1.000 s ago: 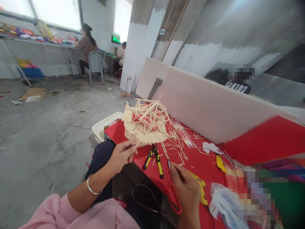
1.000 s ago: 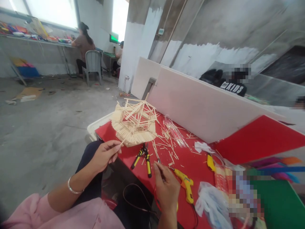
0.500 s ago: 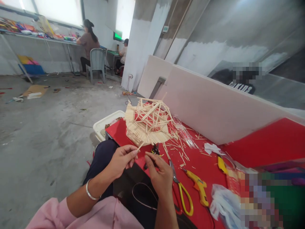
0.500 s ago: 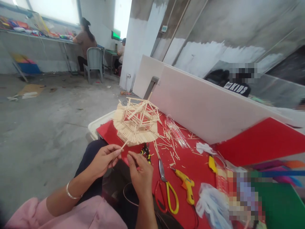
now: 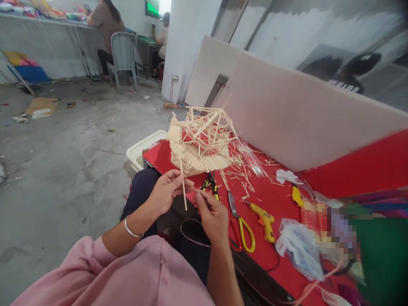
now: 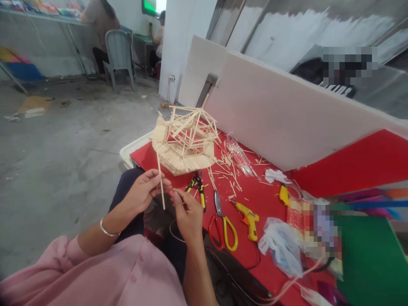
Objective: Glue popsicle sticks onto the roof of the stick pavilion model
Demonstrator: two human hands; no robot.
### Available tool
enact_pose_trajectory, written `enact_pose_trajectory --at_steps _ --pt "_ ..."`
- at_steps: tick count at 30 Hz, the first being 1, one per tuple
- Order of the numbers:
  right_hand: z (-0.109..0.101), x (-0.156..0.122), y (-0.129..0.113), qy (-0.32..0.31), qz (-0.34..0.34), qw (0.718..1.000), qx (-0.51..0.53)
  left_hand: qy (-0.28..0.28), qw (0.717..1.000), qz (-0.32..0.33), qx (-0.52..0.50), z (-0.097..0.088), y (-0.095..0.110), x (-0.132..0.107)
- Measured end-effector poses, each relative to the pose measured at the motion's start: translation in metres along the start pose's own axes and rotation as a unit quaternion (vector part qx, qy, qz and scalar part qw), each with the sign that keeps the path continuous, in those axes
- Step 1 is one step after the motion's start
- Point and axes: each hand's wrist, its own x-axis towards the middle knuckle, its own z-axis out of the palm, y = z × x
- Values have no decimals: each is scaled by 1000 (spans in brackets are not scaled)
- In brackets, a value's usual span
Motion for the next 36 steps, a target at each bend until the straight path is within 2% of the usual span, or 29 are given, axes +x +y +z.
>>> enact_pose_trajectory --at_steps 3,6,9,12,14,17,20,23,25,28,30,33,36 --pt "3 -6 5 -49 67 995 58 19 1000 18 3 1 2 0" --pt "7 -10 9 -88 94 986 104 31 999 34 5 1 2 0" --pt "11 -13 11 -97 81 985 120 29 998 46 5 1 1 0" --pt "8 -12 14 -84 45 992 87 15 998 57 16 0 0 -2" --pt "-2 -10 20 -65 14 997 38 13 995 76 55 -1 0 -4" --pt "-26 -7 33 -17 -20 999 -37 39 983 109 144 -5 -1 -7" --pt "-49 -9 44 26 -20 997 -75 52 978 102 175 -9 -3 -7" --pt "-55 -13 46 31 -4 996 -78 25 981 90 172 -7 -6 -6" --pt "-45 -16 42 0 15 999 -50 10 975 102 197 -2 -8 -6" --pt "-17 -21 34 -56 63 995 46 3 959 133 251 7 -13 -9" --pt "4 -23 28 -75 84 988 108 -4 960 113 257 10 -16 -11" --pt "24 -22 19 -109 78 980 144 -2 968 66 242 7 -18 -14" --pt "29 -19 14 -139 57 978 143 12 972 73 223 1 -12 -13"
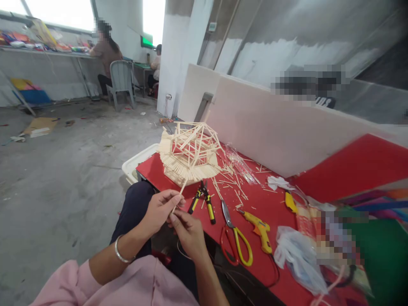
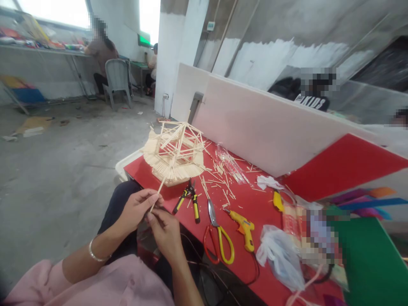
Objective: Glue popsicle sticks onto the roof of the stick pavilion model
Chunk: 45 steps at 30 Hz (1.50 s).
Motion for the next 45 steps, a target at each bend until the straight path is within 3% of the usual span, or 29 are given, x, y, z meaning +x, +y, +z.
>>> enact_pose_trajectory --at_steps 7,9,12,13,15,18,20,24,29,33,38,45 --pt "-15 0 -1 50 -11 998 -44 11 998 29 -47 -15 16 14" --pt "-29 -4 4 75 -10 994 -77 6 998 46 -50 -20 21 19" --pt "-68 -14 16 162 7 972 -172 0 997 56 -50 -26 27 25" --pt "-85 -19 22 205 16 953 -222 1 997 56 -53 -27 30 28" --pt "-120 -30 36 303 56 881 -359 2 997 56 -60 -29 35 34" --pt "-161 -44 59 281 129 784 -539 -1 997 55 -58 -30 45 49" --pt "-175 -51 73 238 168 757 -585 -10 998 43 -46 -30 53 60" --pt "-181 -56 92 184 204 744 -609 -27 999 31 -2 -32 69 80" --pt "-184 -56 94 153 227 727 -630 -44 999 9 12 -34 81 94" --pt "-187 -59 94 160 214 733 -626 -52 999 -8 -11 -32 83 100" --pt "-186 -62 100 175 196 721 -641 -51 997 -35 -39 -28 83 105" --pt "-170 -46 82 241 141 750 -600 -68 995 -67 -27 -23 97 103"
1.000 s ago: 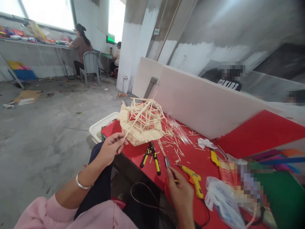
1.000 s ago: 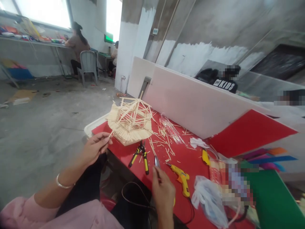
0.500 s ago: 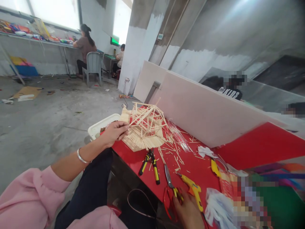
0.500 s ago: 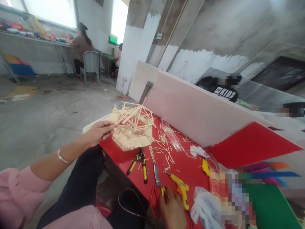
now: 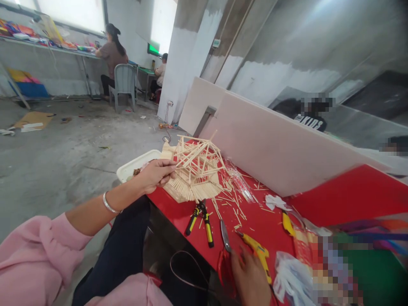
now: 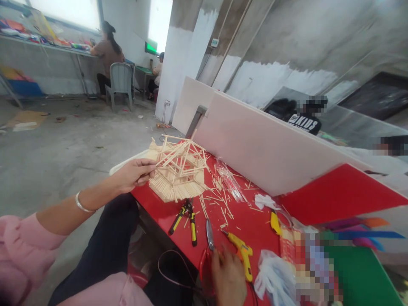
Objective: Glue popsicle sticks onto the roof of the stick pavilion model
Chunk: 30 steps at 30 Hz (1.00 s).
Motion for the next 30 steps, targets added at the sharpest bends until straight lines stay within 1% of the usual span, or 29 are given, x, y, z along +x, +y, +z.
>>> enact_pose_trajectory --at_steps 1,3,4,5,6,8,12,14,16,18,20,23,25,27,28,30 --pt "-5 2 -8 1 4 1000 8 0 1000 -3 3 0 1 -1" --pt "-14 6 -25 -17 9 1000 21 1 1000 -5 6 0 2 -2" --pt "-19 8 -33 -35 8 999 24 2 1000 -3 5 -1 2 -2" --pt "-22 10 -40 -69 13 997 22 4 1000 0 5 -2 2 -2" --pt "-25 11 -46 -90 17 996 24 6 1000 3 6 -3 2 -2" --pt "-26 12 -51 -96 34 994 30 10 1000 11 12 -4 3 -3" --pt "-25 5 -46 -63 64 995 38 25 998 42 26 -5 6 -11" --pt "-24 1 -44 -58 65 995 50 38 997 67 29 -4 6 -16" --pt "-24 -1 -49 -56 53 995 69 42 995 83 30 -1 5 -20" --pt "-23 2 -64 -56 25 994 93 40 995 86 28 2 3 -22" --pt "-20 8 -88 -53 -17 993 103 36 995 84 29 4 0 -22" --pt "-17 20 -127 -58 -61 995 52 32 996 79 38 5 -3 -17" --pt "-15 27 -145 -83 -55 995 11 21 997 67 40 4 -3 -13" --pt "-12 33 -151 -114 -33 993 8 5 997 56 44 2 -1 -10" --pt "-10 37 -151 -122 -17 992 32 -2 997 51 49 1 0 -9" --pt "-6 43 -144 -121 22 986 111 -6 997 46 55 1 2 -10"
